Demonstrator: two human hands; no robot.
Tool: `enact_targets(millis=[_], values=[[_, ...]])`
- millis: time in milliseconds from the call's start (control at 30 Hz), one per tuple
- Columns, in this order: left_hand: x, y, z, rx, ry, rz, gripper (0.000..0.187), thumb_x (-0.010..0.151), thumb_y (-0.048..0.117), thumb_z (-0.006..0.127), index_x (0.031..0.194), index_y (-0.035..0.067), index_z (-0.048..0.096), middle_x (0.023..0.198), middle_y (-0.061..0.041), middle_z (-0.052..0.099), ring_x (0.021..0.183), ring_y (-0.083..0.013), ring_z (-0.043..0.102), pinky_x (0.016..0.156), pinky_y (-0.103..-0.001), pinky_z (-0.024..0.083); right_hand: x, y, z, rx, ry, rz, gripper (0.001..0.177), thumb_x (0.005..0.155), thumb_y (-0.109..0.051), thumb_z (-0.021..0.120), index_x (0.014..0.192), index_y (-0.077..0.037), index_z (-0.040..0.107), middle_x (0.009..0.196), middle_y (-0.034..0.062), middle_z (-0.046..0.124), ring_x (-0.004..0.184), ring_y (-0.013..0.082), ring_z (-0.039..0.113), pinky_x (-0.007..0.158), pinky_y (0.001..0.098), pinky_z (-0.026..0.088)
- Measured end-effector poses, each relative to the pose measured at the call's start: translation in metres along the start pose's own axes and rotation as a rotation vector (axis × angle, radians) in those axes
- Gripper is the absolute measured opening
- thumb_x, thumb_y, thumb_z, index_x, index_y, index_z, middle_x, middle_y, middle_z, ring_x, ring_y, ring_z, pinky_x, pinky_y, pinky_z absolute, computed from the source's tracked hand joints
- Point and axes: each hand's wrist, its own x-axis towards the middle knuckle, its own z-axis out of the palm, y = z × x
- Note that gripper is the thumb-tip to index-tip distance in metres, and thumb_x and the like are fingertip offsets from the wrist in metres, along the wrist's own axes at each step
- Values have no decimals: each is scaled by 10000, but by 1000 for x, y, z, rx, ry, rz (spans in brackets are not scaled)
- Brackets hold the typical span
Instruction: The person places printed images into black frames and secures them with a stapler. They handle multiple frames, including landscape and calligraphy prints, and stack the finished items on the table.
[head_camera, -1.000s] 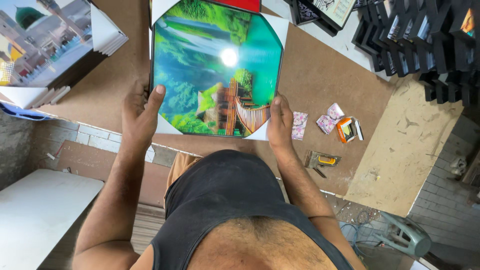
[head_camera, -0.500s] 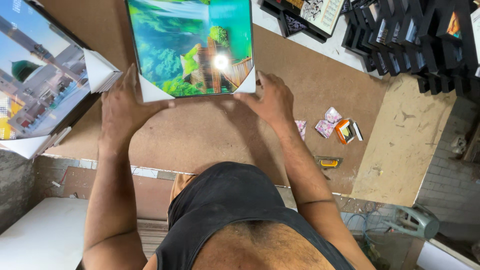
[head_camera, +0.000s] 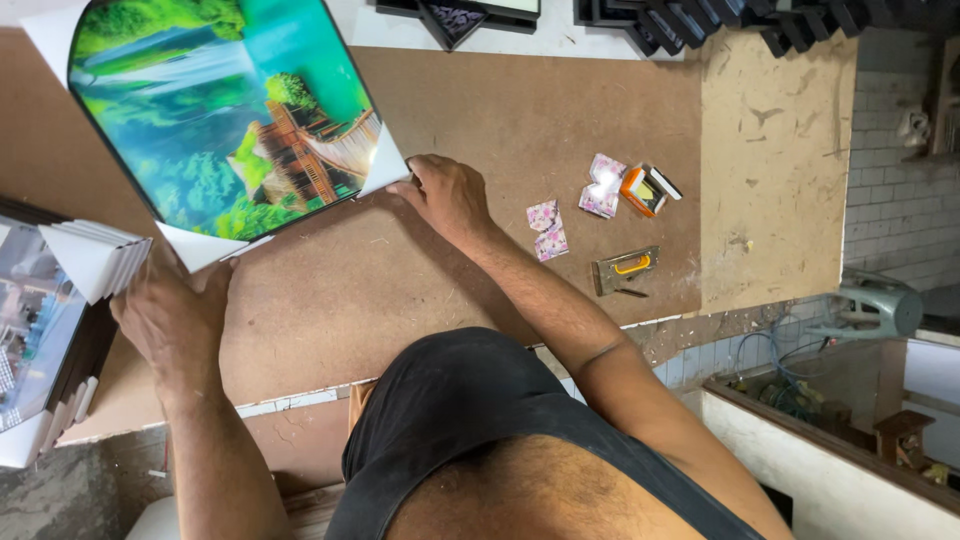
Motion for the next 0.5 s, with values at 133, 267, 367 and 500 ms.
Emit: enact_targets(millis=[133, 267, 367, 500], values=[[-26, 32, -28, 143, 226, 88, 1131, 696, 471, 956, 1526, -48, 389, 1366, -282, 574, 1213, -392, 611, 902, -498, 515, -2, 40, -3, 424, -91, 147, 568, 870, -384, 761, 1272, -24, 583, 1111, 120, 714, 834, 173, 728, 691, 294, 619], [-52, 75, -85, -738, 147, 242, 854, 930, 224, 844, 1611, 30, 367, 1541, -247, 498, 1364, -372, 543, 1087, -455, 494, 33, 130, 0, 760, 65, 634, 441, 946, -391, 663, 1229, -57, 606, 1125, 118, 739, 880, 151, 748, 675, 290, 648], [-64, 116, -121, -958, 159, 546, 821, 949, 261, 815, 1602, 30, 376, 1535, -238, 504, 1366, -360, 547, 1093, -446, 495, 81, 206, 6, 930, 328, 764, 411, 954, -376, 664, 1180, -36, 617, 1055, 126, 707, 870, 179, 758, 710, 308, 689], [-80, 177, -132, -1000, 147, 639, 781, 974, 310, 778, 1590, 30, 387, 1527, -225, 511, 1369, -343, 552, 1101, -435, 497, 140, 283, 11, 1143, 334, 803, 475, 988, -401, 648, 1177, 33, 602, 937, 128, 649, 777, 200, 693, 662, 330, 670]])
